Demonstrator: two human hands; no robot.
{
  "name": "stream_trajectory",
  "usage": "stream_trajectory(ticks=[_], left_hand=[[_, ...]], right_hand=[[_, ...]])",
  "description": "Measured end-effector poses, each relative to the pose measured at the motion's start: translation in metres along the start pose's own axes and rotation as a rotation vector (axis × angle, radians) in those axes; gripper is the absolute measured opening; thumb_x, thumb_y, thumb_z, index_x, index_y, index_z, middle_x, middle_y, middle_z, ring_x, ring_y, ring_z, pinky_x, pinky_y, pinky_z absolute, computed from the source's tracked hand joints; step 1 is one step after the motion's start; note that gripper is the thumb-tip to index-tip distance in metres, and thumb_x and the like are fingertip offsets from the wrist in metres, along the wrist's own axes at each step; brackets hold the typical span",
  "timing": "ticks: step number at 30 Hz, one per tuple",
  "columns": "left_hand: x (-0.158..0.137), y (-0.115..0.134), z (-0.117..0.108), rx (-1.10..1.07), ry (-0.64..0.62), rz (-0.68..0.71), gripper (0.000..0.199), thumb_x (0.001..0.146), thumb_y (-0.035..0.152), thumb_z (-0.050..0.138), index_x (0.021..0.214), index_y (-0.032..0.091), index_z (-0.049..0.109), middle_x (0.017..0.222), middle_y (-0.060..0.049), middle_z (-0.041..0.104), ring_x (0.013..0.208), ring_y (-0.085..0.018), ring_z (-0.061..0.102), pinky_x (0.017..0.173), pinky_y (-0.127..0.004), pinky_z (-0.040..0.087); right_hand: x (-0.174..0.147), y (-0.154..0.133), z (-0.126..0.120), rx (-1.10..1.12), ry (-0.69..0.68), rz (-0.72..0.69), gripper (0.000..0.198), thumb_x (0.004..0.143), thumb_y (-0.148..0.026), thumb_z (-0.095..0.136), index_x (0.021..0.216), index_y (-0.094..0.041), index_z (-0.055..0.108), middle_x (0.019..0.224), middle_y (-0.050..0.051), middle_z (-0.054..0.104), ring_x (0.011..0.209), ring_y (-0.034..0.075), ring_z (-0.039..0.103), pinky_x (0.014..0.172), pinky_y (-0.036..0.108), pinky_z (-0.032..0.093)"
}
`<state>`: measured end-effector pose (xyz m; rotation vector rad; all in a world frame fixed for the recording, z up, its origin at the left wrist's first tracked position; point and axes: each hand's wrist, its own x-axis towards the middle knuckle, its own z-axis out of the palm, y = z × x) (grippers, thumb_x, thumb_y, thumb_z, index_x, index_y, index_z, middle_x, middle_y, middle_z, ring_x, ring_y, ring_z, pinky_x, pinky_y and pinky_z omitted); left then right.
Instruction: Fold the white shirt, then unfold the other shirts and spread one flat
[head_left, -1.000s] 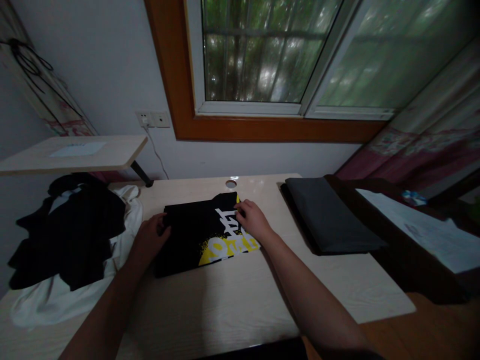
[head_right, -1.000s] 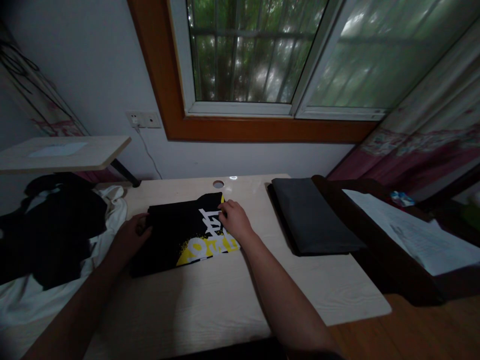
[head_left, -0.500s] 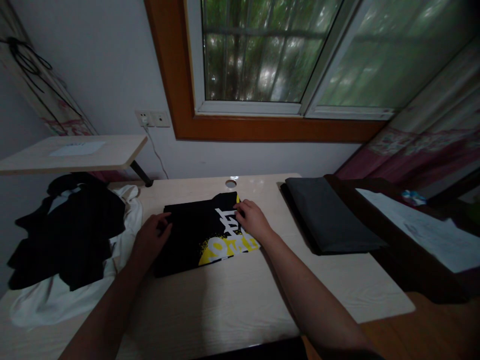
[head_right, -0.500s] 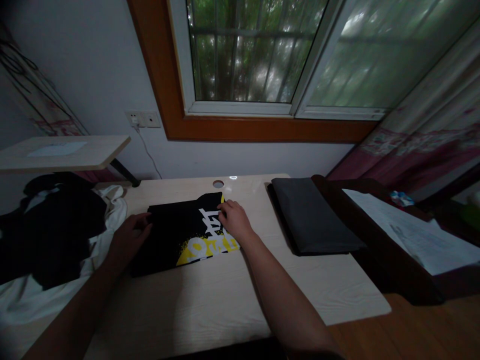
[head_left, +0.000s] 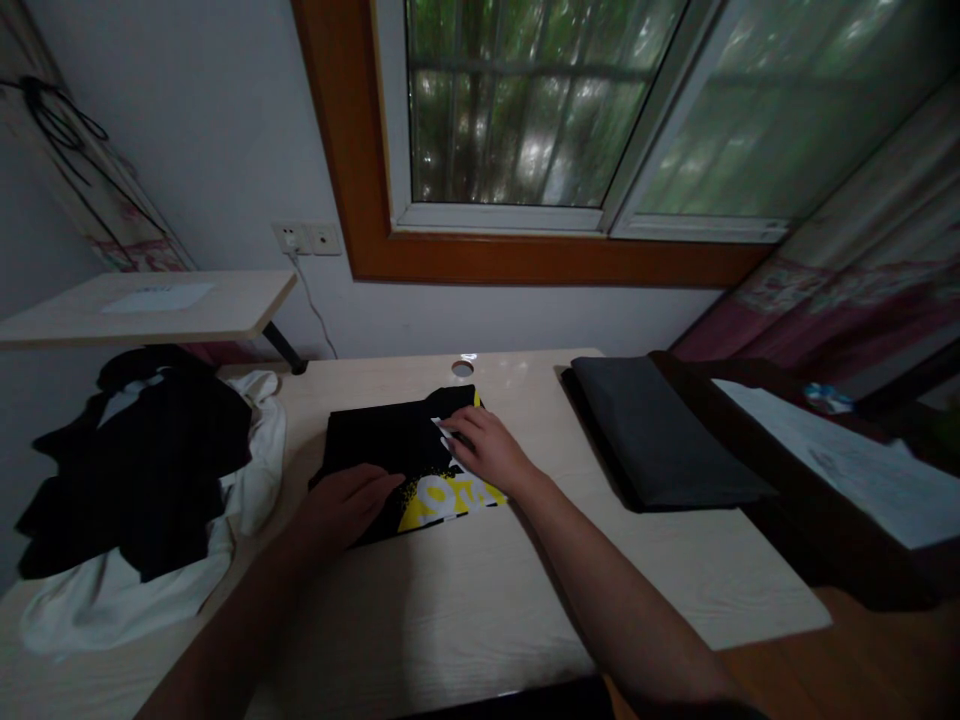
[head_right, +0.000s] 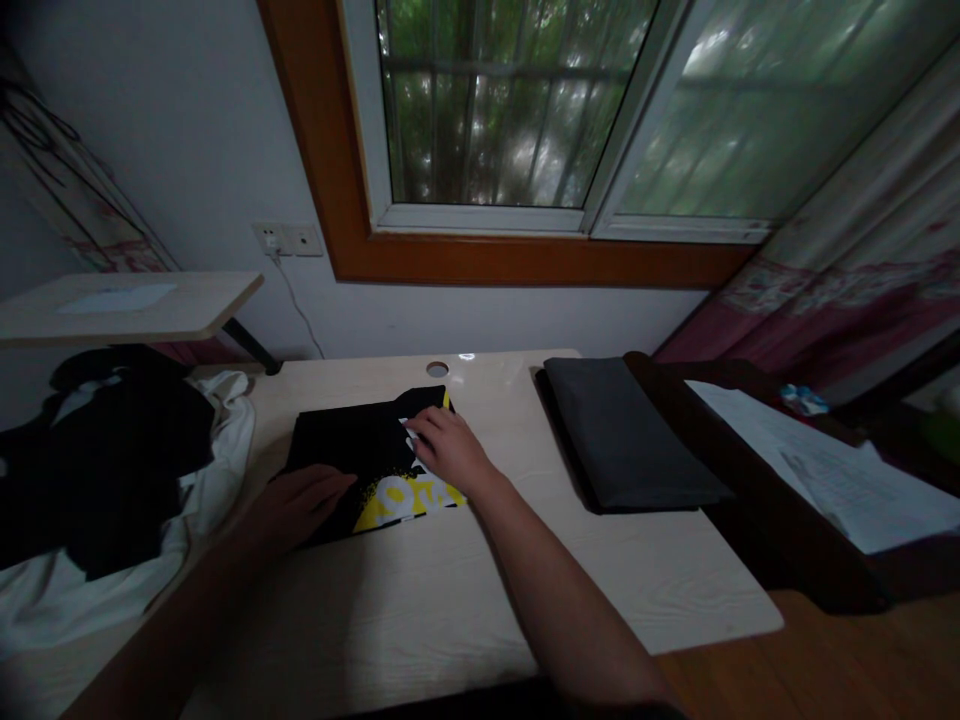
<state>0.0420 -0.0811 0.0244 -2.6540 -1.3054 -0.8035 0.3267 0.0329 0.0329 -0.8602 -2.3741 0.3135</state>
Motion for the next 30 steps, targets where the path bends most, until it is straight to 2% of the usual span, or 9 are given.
stream_trajectory(ticks=[4, 7, 11, 15, 17, 20, 23, 26, 30], left_hand=[[0.006, 0.017, -0.008, -0.035, -0.08, 0.08, 0.036, 0.098, 0.018, 0.047, 0.132, 0.027, 0.06, 0.113, -0.008, 0.07, 0.098, -0.018, 0.069, 0.083, -0.03, 0.057], [0.014, 0.033, -0.014, -0.126, -0.135, 0.076, 0.033, 0.1, 0.021, 0.046, 0.127, 0.028, 0.062, 0.112, -0.005, 0.072, 0.099, -0.018, 0.069, 0.086, -0.031, 0.057], [0.023, 0.047, -0.013, -0.304, -0.226, 0.012, 0.027, 0.102, 0.026, 0.044, 0.117, 0.029, 0.066, 0.106, -0.001, 0.074, 0.093, -0.015, 0.07, 0.085, -0.027, 0.056], [0.019, 0.04, -0.011, -0.275, -0.044, 0.04, 0.029, 0.098, 0.023, 0.049, 0.123, 0.027, 0.063, 0.111, -0.005, 0.073, 0.101, -0.017, 0.069, 0.088, -0.029, 0.056], [0.014, 0.029, -0.011, -0.268, 0.051, -0.033, 0.032, 0.097, 0.021, 0.05, 0.128, 0.025, 0.06, 0.117, -0.008, 0.07, 0.107, -0.018, 0.067, 0.092, -0.032, 0.055], [0.01, 0.01, -0.012, -0.259, 0.115, -0.248, 0.031, 0.1, 0.025, 0.044, 0.127, 0.023, 0.058, 0.121, -0.009, 0.067, 0.111, -0.02, 0.064, 0.097, -0.036, 0.053], [0.011, -0.005, -0.013, -0.241, 0.115, -0.41, 0.031, 0.102, 0.031, 0.038, 0.121, 0.022, 0.061, 0.121, -0.008, 0.066, 0.113, -0.021, 0.062, 0.102, -0.04, 0.05], [0.013, -0.014, -0.012, -0.233, 0.07, -0.504, 0.036, 0.103, 0.036, 0.035, 0.118, 0.021, 0.063, 0.119, -0.007, 0.068, 0.113, -0.022, 0.062, 0.104, -0.043, 0.048], [0.011, -0.019, -0.007, -0.199, 0.032, -0.547, 0.039, 0.104, 0.038, 0.033, 0.119, 0.021, 0.063, 0.12, -0.007, 0.068, 0.114, -0.023, 0.062, 0.105, -0.044, 0.047]], right_hand=[[0.004, -0.017, 0.005, 0.046, -0.077, -0.103, 0.052, 0.092, -0.02, 0.061, 0.142, -0.027, 0.051, 0.138, 0.01, 0.056, 0.122, 0.025, 0.054, 0.103, 0.044, 0.045], [0.006, -0.027, 0.01, 0.066, -0.151, -0.169, 0.062, 0.088, -0.018, 0.063, 0.146, -0.031, 0.047, 0.148, 0.009, 0.049, 0.131, 0.026, 0.049, 0.106, 0.046, 0.044], [0.006, -0.028, 0.015, 0.072, -0.206, -0.224, 0.046, 0.082, -0.009, 0.062, 0.124, -0.028, 0.065, 0.146, 0.007, 0.052, 0.128, 0.025, 0.052, 0.107, 0.047, 0.043], [0.005, -0.024, 0.013, 0.163, -0.173, -0.228, 0.035, 0.079, -0.006, 0.057, 0.108, -0.023, 0.067, 0.123, 0.007, 0.067, 0.113, 0.023, 0.059, 0.101, 0.041, 0.047], [0.005, -0.024, 0.01, 0.21, -0.143, -0.213, 0.033, 0.078, -0.009, 0.055, 0.107, -0.022, 0.064, 0.116, 0.007, 0.068, 0.108, 0.022, 0.061, 0.097, 0.04, 0.049], [0.004, -0.025, 0.003, 0.257, -0.069, -0.173, 0.025, 0.078, -0.014, 0.054, 0.1, -0.023, 0.061, 0.108, 0.008, 0.068, 0.1, 0.023, 0.062, 0.091, 0.039, 0.05], [0.001, -0.025, -0.003, 0.312, 0.078, -0.126, 0.013, 0.079, -0.019, 0.051, 0.09, -0.024, 0.057, 0.097, 0.007, 0.067, 0.092, 0.022, 0.062, 0.086, 0.038, 0.05], [-0.005, -0.021, -0.006, 0.368, 0.289, -0.024, 0.006, 0.08, -0.024, 0.046, 0.082, -0.024, 0.052, 0.087, 0.006, 0.064, 0.084, 0.022, 0.061, 0.08, 0.037, 0.049], [-0.012, -0.014, -0.006, 0.356, 0.533, 0.222, 0.013, 0.083, -0.032, 0.039, 0.078, -0.024, 0.048, 0.083, 0.007, 0.059, 0.08, 0.022, 0.059, 0.075, 0.037, 0.048]])
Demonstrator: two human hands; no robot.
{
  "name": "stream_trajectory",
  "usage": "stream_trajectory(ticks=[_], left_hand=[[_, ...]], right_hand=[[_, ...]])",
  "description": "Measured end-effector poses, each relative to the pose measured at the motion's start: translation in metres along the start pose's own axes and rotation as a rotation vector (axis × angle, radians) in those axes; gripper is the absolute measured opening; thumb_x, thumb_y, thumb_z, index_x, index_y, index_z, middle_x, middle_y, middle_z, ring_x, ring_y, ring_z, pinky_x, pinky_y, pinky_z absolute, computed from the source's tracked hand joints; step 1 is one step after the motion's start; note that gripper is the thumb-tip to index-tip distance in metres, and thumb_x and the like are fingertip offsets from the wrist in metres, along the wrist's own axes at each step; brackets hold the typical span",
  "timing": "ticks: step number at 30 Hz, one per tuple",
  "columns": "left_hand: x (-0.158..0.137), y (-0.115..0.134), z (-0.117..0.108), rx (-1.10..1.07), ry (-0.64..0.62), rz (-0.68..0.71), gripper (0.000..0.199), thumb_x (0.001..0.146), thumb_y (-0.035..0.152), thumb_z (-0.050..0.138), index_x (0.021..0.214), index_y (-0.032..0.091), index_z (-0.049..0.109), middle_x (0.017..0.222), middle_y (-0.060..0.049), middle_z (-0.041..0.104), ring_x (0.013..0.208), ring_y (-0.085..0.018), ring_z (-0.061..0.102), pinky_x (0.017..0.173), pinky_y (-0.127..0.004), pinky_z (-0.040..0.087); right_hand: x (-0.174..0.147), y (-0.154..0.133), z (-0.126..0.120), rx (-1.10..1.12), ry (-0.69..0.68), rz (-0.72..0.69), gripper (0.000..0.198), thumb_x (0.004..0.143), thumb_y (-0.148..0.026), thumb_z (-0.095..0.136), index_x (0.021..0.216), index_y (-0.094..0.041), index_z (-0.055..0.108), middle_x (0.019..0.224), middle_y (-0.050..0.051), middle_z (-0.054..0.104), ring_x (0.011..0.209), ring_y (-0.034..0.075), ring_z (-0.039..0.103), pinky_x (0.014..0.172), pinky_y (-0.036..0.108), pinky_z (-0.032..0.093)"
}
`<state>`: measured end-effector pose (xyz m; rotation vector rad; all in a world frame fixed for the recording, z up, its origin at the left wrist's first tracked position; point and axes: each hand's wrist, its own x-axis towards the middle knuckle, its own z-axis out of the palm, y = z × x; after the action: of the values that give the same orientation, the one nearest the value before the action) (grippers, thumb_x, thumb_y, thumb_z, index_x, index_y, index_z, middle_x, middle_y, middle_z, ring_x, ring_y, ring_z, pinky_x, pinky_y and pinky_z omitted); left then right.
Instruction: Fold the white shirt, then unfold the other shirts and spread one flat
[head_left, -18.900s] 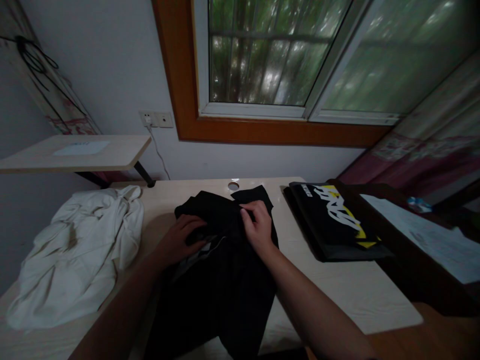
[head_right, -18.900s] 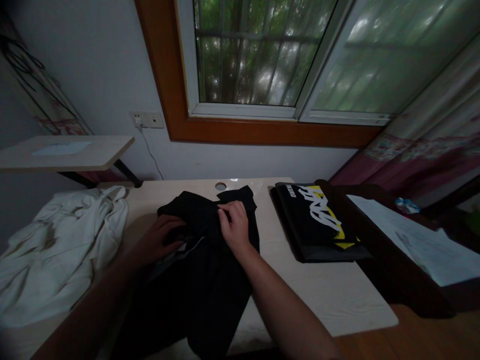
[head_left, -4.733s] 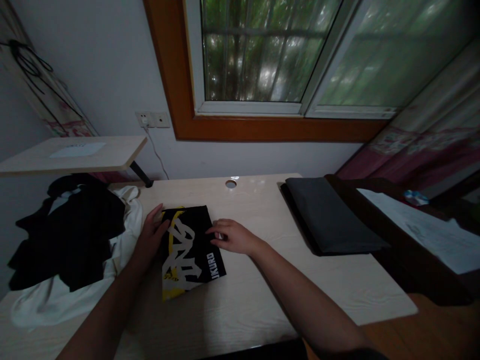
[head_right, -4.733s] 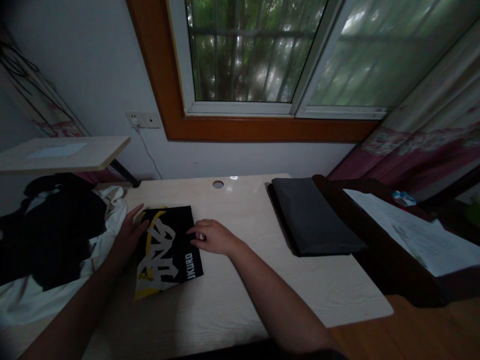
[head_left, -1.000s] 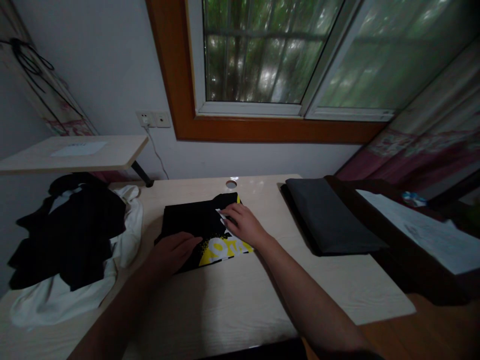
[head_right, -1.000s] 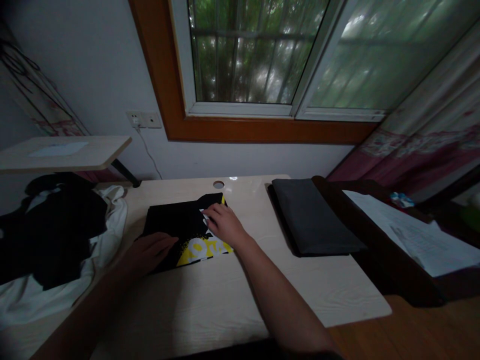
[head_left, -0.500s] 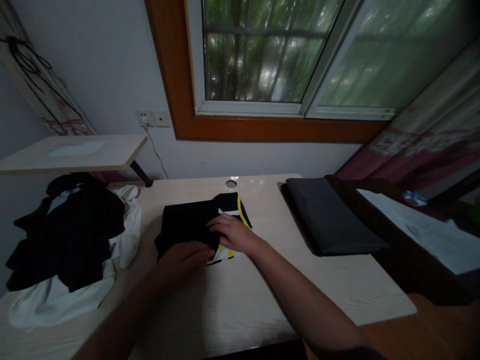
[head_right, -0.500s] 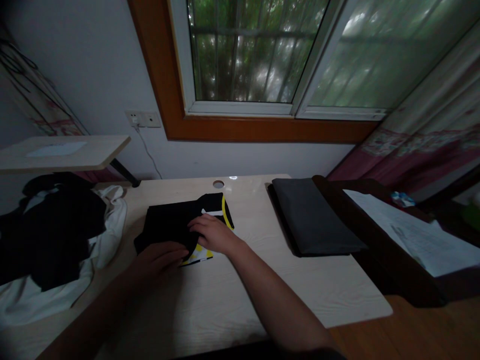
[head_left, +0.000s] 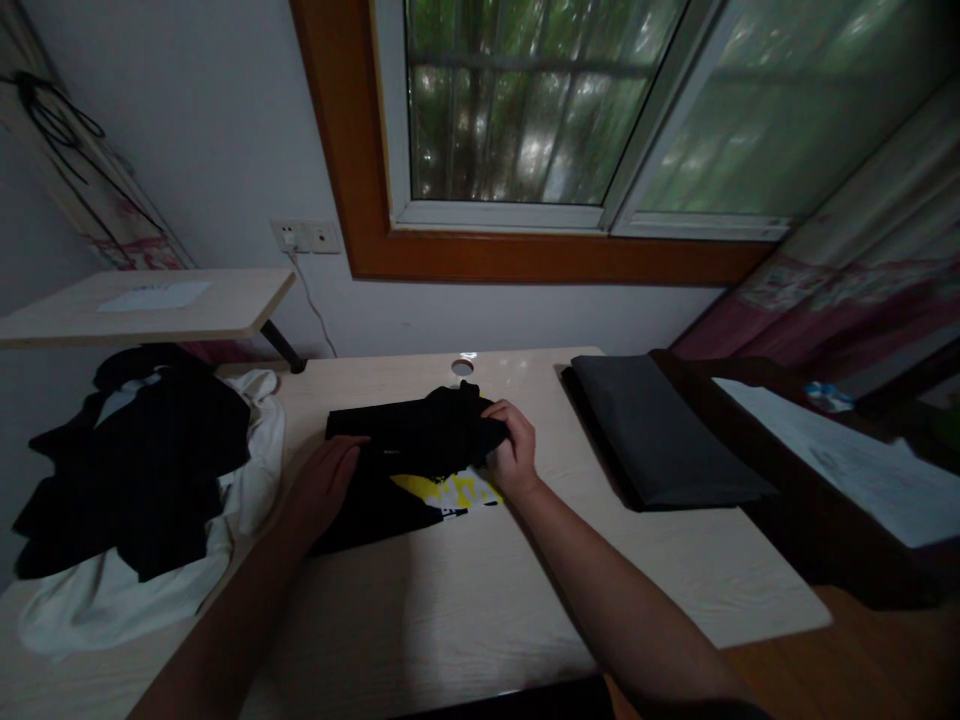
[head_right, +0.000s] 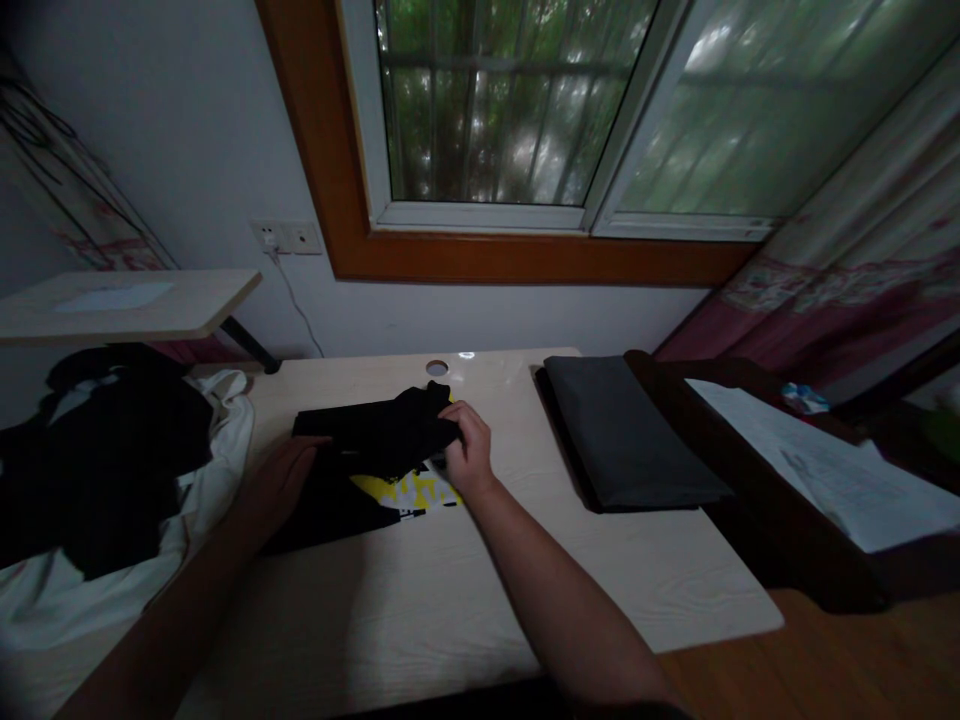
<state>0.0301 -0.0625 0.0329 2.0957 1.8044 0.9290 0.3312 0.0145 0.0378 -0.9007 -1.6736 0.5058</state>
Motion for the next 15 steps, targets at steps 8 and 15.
stream_trajectory(ticks=[8, 15], left_hand=[[0.001, -0.014, 0.009, 0.209, -0.043, 0.061, 0.038, 0.091, 0.036, 0.058, 0.127, 0.022, 0.061, 0.119, -0.01, 0.068, 0.112, -0.03, 0.061, 0.102, -0.05, 0.047], [0.002, -0.011, 0.007, 0.266, -0.113, 0.112, 0.035, 0.091, 0.024, 0.055, 0.126, 0.024, 0.064, 0.111, -0.008, 0.066, 0.103, -0.026, 0.061, 0.095, -0.045, 0.048]], right_hand=[[0.003, 0.0, -0.002, 0.034, 0.311, 0.168, 0.017, 0.089, -0.035, 0.031, 0.086, -0.024, 0.043, 0.086, 0.005, 0.052, 0.083, 0.021, 0.056, 0.079, 0.034, 0.049], [0.013, -0.002, -0.005, 0.134, 0.501, 0.253, 0.015, 0.09, -0.036, 0.037, 0.083, -0.024, 0.042, 0.082, 0.003, 0.048, 0.08, 0.019, 0.051, 0.077, 0.032, 0.046]])
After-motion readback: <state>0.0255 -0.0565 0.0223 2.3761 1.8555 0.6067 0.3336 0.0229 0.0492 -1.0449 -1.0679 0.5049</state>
